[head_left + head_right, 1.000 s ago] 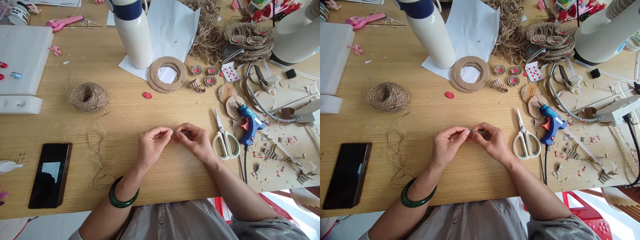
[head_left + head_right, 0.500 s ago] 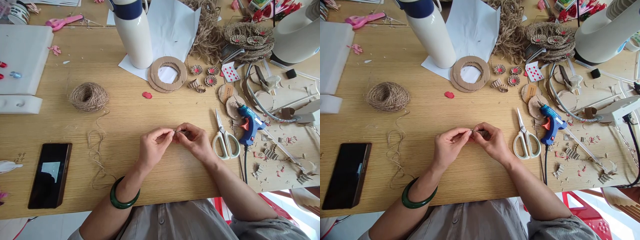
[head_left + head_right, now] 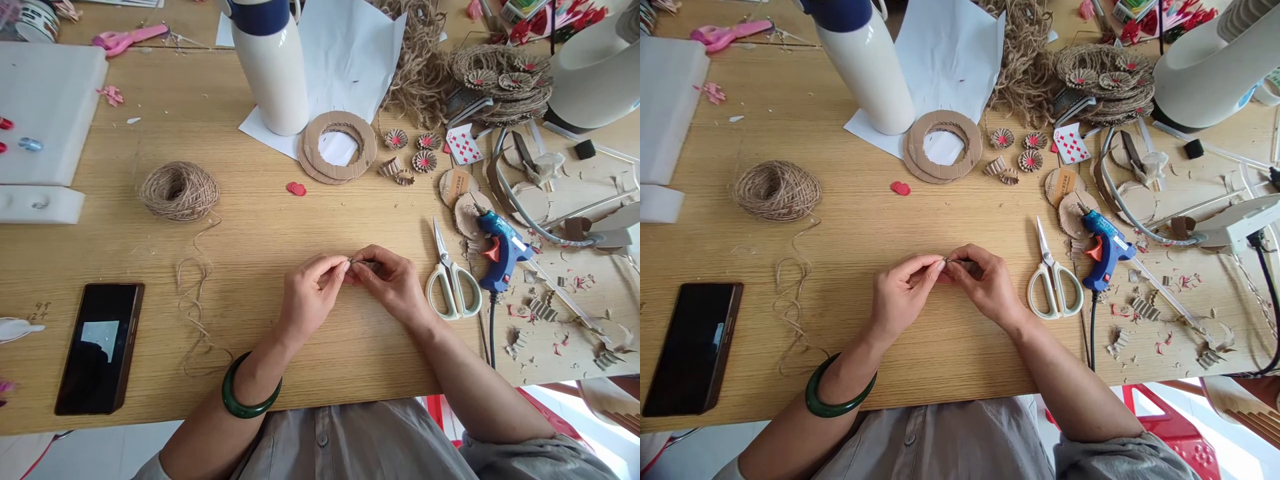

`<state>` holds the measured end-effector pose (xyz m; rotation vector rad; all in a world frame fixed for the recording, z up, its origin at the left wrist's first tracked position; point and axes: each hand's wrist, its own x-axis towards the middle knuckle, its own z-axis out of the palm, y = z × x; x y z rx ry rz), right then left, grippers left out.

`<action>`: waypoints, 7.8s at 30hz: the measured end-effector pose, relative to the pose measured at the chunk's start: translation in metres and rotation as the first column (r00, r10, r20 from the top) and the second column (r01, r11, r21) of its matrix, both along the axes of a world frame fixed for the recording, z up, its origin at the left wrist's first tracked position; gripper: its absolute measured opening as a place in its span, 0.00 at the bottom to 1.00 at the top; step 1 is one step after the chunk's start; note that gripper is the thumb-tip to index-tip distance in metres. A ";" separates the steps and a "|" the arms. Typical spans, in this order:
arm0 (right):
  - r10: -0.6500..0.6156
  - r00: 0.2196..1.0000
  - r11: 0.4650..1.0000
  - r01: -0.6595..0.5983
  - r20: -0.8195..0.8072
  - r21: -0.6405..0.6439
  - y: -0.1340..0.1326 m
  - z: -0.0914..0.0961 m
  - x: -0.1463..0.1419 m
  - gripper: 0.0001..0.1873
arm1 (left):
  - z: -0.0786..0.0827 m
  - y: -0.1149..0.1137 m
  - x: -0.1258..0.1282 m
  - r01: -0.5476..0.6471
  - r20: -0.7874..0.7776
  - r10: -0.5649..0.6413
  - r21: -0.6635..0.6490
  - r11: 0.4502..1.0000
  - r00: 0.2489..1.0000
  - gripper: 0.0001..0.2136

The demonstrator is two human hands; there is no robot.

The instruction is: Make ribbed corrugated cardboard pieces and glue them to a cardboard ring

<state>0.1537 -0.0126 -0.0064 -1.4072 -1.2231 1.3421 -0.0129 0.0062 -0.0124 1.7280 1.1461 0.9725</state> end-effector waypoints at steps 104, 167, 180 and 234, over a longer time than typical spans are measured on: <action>-0.015 0.992 0.997 0.005 -0.129 -0.079 0.002 0.005 0.000 0.19 | 0.004 0.002 0.004 -0.084 0.227 0.196 -0.422 0.902 0.954 0.06; 0.000 0.994 0.986 -0.017 0.106 0.166 0.002 0.010 0.003 0.10 | 0.008 0.003 -0.002 0.106 -0.051 -0.110 -0.075 0.992 0.993 0.07; -0.015 0.999 1.000 0.015 0.035 0.017 0.003 0.007 0.004 0.16 | 0.010 0.004 0.001 0.115 0.139 -0.074 -0.315 0.942 0.988 0.11; -0.030 0.963 0.999 0.020 -0.267 -0.039 0.001 0.004 -0.004 0.14 | 0.010 0.002 0.004 0.036 0.319 0.116 -0.432 0.901 0.941 0.07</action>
